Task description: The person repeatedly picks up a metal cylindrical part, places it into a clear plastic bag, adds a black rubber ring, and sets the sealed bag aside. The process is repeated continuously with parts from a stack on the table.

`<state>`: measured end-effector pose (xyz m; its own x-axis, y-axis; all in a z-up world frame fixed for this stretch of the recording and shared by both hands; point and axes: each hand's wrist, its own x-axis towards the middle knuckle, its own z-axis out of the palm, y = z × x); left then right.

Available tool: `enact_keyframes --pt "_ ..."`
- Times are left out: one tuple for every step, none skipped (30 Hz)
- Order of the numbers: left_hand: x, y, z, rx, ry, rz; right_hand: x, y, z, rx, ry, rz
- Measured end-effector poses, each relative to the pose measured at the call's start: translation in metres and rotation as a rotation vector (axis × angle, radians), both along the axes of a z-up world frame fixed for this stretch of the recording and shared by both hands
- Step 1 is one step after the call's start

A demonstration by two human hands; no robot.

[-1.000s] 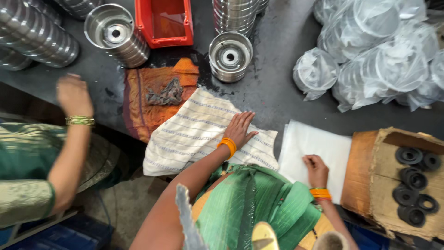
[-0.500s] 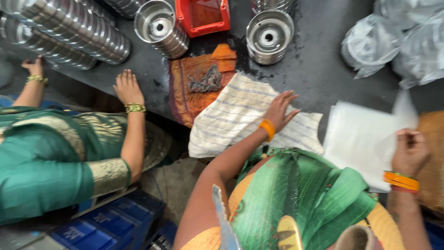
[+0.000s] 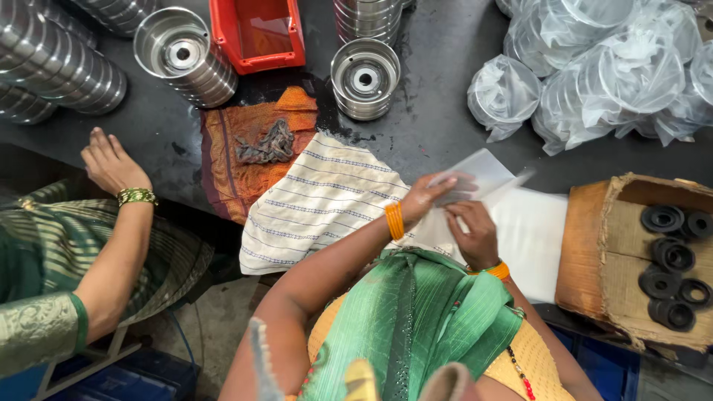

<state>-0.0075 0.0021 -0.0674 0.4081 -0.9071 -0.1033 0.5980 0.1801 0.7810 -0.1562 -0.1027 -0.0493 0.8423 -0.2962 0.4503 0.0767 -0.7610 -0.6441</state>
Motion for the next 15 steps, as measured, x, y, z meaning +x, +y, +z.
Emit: enact_keyframes --pt "0.007 0.008 0.004 -0.011 0.027 0.008 0.000 -0.003 0.001 -0.032 -0.060 -0.007" --pt "0.017 0.017 0.009 -0.023 0.049 0.022 0.003 -0.008 -0.001 0.100 -0.129 -0.097" --pt "0.028 0.028 0.015 -0.018 0.027 0.044 0.005 -0.016 -0.006 0.234 -0.196 -0.187" --pt "0.033 0.035 0.019 -0.017 0.013 0.061 0.004 -0.026 -0.013 0.408 -0.233 -0.214" --pt "0.038 0.041 0.024 -0.017 0.000 0.077 0.006 -0.037 -0.022 0.581 -0.269 -0.242" --pt "0.042 0.045 0.028 -0.024 0.015 0.067 0.006 -0.048 -0.032 0.754 -0.306 -0.274" --pt "0.046 0.050 0.032 -0.031 0.030 0.057 0.004 -0.061 -0.042 0.971 -0.239 -0.180" --pt "0.050 0.054 0.036 -0.036 0.044 0.043 0.005 -0.071 -0.052 1.186 -0.170 -0.083" --pt "0.053 0.057 0.039 -0.041 0.051 0.047 0.005 -0.078 -0.063 1.397 -0.096 0.020" --pt "0.056 0.060 0.041 -0.046 0.058 0.052 0.005 -0.083 -0.073 1.337 0.015 0.034" --pt "0.059 0.062 0.041 -0.052 0.064 0.057 0.005 -0.088 -0.082 1.274 0.123 0.048" --pt "0.062 0.065 0.040 -0.038 0.074 0.065 0.004 -0.091 -0.089 1.211 0.230 0.058" --pt "0.065 0.067 0.038 -0.025 0.084 0.074 0.002 -0.094 -0.095 1.228 0.236 0.039" --pt "0.070 0.068 0.034 -0.012 0.095 0.082 0.001 -0.097 -0.099 1.245 0.242 0.019" --pt "0.074 0.070 0.029 0.012 0.059 0.131 0.000 -0.099 -0.103 1.261 0.248 0.000"
